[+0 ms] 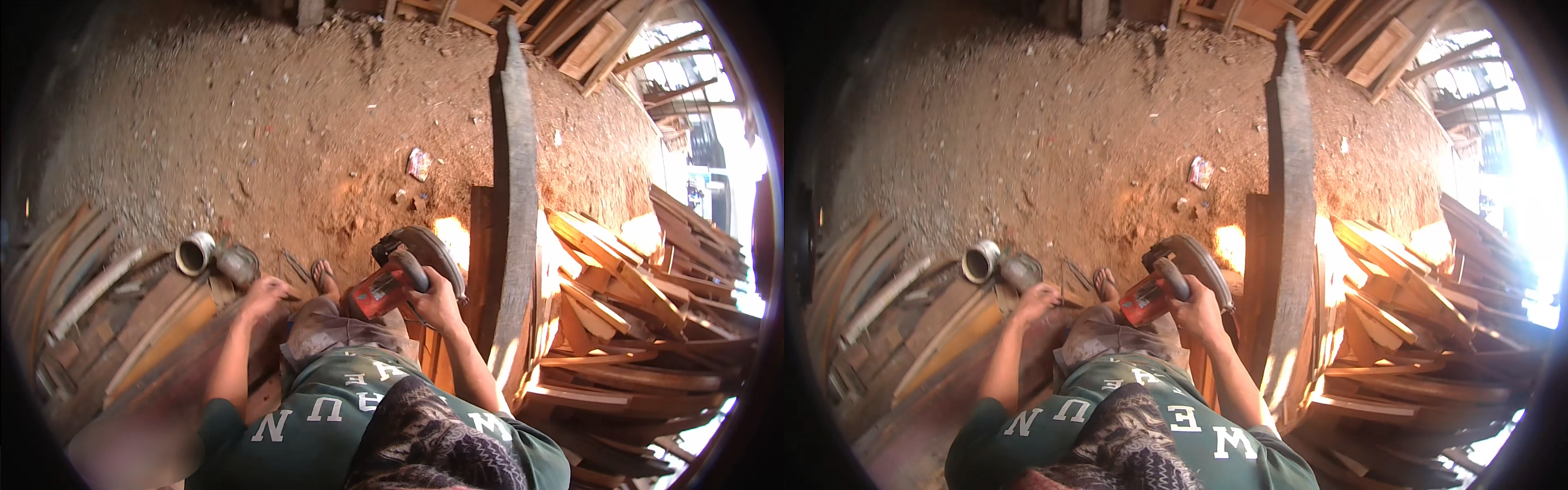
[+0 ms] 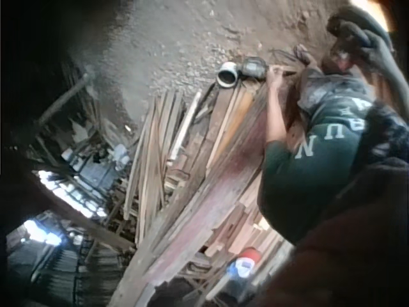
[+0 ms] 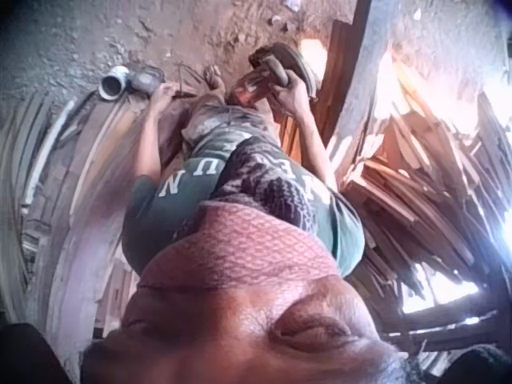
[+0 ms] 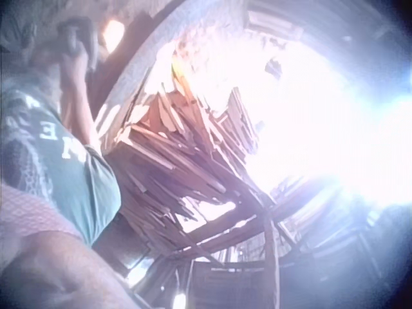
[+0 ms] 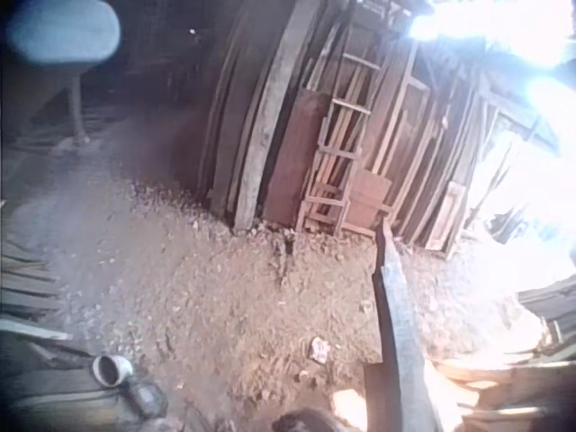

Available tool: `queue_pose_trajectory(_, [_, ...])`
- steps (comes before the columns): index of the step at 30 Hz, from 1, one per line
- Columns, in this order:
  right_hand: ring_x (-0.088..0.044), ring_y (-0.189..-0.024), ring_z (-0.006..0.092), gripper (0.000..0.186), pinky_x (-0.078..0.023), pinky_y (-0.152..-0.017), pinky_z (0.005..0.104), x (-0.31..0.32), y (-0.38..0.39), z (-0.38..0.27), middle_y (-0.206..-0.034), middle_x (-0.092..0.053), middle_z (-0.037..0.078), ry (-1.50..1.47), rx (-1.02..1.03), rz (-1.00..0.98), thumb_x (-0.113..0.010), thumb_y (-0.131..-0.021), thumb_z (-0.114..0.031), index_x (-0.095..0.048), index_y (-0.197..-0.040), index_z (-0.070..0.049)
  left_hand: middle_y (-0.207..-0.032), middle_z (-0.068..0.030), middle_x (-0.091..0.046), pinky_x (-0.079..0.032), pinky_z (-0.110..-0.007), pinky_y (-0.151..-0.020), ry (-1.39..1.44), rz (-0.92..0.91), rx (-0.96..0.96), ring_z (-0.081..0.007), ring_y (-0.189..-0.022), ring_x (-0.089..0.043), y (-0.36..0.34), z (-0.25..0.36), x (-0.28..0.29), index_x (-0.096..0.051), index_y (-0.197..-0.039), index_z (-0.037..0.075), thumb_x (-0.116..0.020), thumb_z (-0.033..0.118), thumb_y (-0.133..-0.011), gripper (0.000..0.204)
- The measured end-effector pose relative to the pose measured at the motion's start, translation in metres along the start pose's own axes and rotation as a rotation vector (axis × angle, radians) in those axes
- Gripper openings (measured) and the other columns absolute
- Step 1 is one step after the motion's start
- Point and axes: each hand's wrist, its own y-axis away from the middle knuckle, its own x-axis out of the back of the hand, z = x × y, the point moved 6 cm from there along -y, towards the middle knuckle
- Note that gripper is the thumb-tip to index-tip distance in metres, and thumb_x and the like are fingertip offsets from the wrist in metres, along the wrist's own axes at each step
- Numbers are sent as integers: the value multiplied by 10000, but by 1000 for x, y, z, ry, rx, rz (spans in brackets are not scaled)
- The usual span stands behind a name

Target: The person inspects a long wooden plank, measures it with a tape measure, and marks it with a pencil. They then position the plank and use a circular saw to cut it.

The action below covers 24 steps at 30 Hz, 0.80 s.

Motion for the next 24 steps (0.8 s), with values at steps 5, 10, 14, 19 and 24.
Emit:
queue_pose_trajectory(5, [-683,-1073,457,510,-546,-906,506,16,-53,-67,-1081,-715,298,83,170,-11,-734,-840,-146,-608,-1317,-18,-1473,-177,-544,-454,-432,-1146,434,-673,43,-254,-1341,-564,63,217,-150,-429,-1513,-23,-575,479,-1062,690])
queue_pose_trajectory(10, [-692,-1041,453,455,-547,-879,533,32,-118,-124,-1120,-716,266,160,238,-31,-693,-850,-120,-609,-1280,4,-1490,-55,-540,-454,-396,-1111,811,-436,33,-200,-1341,-541,-1,317,-217,-463,-1525,128,-604,588,-1017,700])
queue_pose_trajectory(14, [-683,-978,432,418,-556,-853,514,47,-171,-140,-1025,-667,252,308,423,-34,-665,-784,-45,-556,-1179,34,-1409,-88,-615,-480,-503,-1085,741,-286,270,-297,-1293,-590,-56,380,-218,-558,-1410,183,-539,747,-944,731])
queue_pose_trajectory(19, [-626,-1133,435,473,-503,-1003,483,112,-185,-168,-1167,-642,278,161,605,232,-652,-883,-107,-532,-1295,93,-1030,-97,-694,-536,-517,-974,838,-110,305,-291,-989,-677,-161,401,-215,-611,-1031,103,-663,501,-957,409])
queue_pose_trajectory(24, [-599,-1249,433,705,-477,-1074,464,125,-208,-81,-1294,-624,315,-271,-132,295,-773,-905,-338,-505,-1382,108,-896,-36,-688,-570,-424,-886,847,33,355,-217,-870,-662,-205,456,-207,-613,-877,123,-767,225,-845,187])
